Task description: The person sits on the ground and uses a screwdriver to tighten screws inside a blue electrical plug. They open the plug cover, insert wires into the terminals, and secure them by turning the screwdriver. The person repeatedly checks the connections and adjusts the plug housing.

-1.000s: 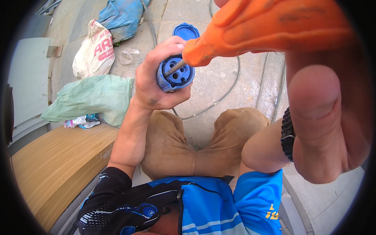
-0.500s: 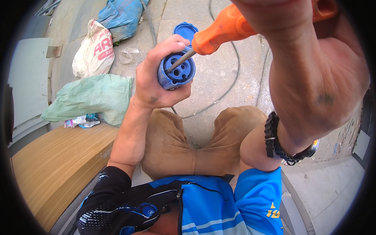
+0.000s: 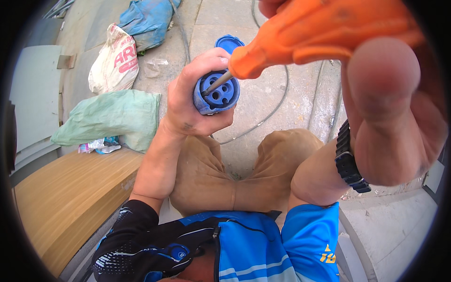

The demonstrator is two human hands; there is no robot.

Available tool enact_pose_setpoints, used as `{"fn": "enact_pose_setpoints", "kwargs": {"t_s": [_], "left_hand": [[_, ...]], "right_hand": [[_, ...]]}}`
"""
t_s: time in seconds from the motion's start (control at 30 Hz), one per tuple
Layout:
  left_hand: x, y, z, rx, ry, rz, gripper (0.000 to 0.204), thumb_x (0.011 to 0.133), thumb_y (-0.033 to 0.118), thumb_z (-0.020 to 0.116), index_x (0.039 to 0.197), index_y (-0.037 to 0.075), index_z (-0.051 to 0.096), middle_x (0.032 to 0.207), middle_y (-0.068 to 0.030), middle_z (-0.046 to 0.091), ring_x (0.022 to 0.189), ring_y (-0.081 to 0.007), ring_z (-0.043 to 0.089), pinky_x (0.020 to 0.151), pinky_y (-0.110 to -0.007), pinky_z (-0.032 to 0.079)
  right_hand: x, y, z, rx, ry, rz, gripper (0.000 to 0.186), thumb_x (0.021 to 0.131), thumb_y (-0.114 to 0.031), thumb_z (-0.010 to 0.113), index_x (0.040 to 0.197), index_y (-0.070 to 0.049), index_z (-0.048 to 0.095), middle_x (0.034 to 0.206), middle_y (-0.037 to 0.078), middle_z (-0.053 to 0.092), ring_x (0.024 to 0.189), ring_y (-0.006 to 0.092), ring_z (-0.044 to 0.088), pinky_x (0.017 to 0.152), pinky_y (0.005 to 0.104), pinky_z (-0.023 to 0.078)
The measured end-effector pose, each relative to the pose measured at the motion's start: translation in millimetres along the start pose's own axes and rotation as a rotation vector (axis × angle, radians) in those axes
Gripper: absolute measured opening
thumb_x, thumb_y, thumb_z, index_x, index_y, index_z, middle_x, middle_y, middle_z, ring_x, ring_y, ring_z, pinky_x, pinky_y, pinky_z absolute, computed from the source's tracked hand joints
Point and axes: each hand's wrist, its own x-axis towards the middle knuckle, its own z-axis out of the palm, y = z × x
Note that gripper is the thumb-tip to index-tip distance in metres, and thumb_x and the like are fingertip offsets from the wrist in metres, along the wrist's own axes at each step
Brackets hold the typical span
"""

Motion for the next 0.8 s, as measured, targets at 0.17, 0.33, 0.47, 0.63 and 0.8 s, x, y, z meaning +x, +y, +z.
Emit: {"fn": "enact_pose_setpoints", "kwargs": {"t_s": [0.17, 0.33, 0.47, 0.63, 0.8], "left_hand": [[-1, -2, -4, 0.073, -0.012, -0.032, 0.068, 0.059, -0.004, 0.075, 0.124, -0.001, 0.054, 0.119, -0.0198, 0.064, 0.107, -0.0314, 0.067, 0.092, -0.035, 0.052], [1, 0, -3, 0.025, -0.002, -0.013, 0.068, 0.059, -0.005, 0.074, 0.124, -0.001, 0.054, 0.117, -0.0206, 0.064, 0.105, -0.0310, 0.068, 0.091, -0.035, 0.053], [0, -2, -6, 0.045, -0.018, -0.017, 0.068, 0.059, -0.005, 0.074, 0.125, -0.001, 0.053, 0.116, -0.0216, 0.064, 0.103, -0.0313, 0.068, 0.090, -0.035, 0.053], [1, 6, -5, 0.024, -0.009, -0.040, 0.067, 0.060, -0.005, 0.074, 0.125, -0.002, 0.053, 0.117, -0.0216, 0.064, 0.103, -0.0304, 0.068, 0.090, -0.034, 0.053], [-1, -4, -4, 0.030, -0.020, -0.035, 0.067, 0.061, -0.005, 0.074, 0.124, -0.001, 0.054, 0.117, -0.0205, 0.064, 0.101, -0.0283, 0.068, 0.089, -0.033, 0.052]], "right_hand": [[0, -1, 5, 0.033, -0.011, -0.035, 0.062, 0.099, -0.043, 0.058, 0.138, 0.004, 0.047, 0.124, 0.023, 0.062, 0.106, 0.0325, 0.067, 0.090, 0.0406, 0.057], [0, 2, -7, 0.004, -0.001, -0.006, 0.063, 0.099, -0.043, 0.058, 0.139, 0.004, 0.046, 0.125, 0.023, 0.061, 0.106, 0.0334, 0.067, 0.090, 0.0414, 0.057], [0, 4, -6, 0.013, -0.007, -0.012, 0.063, 0.099, -0.043, 0.058, 0.140, 0.004, 0.045, 0.125, 0.023, 0.061, 0.106, 0.0341, 0.067, 0.091, 0.0420, 0.057], [1, 9, -18, -0.085, -0.023, 0.096, 0.064, 0.099, -0.042, 0.058, 0.141, 0.004, 0.044, 0.126, 0.024, 0.060, 0.107, 0.0350, 0.067, 0.091, 0.0428, 0.057], [16, 4, -5, 0.109, -0.052, -0.175, 0.074, 0.095, -0.049, 0.062, 0.143, 0.004, 0.042, 0.126, 0.023, 0.060, 0.114, 0.0328, 0.063, 0.091, 0.0422, 0.056]]}}
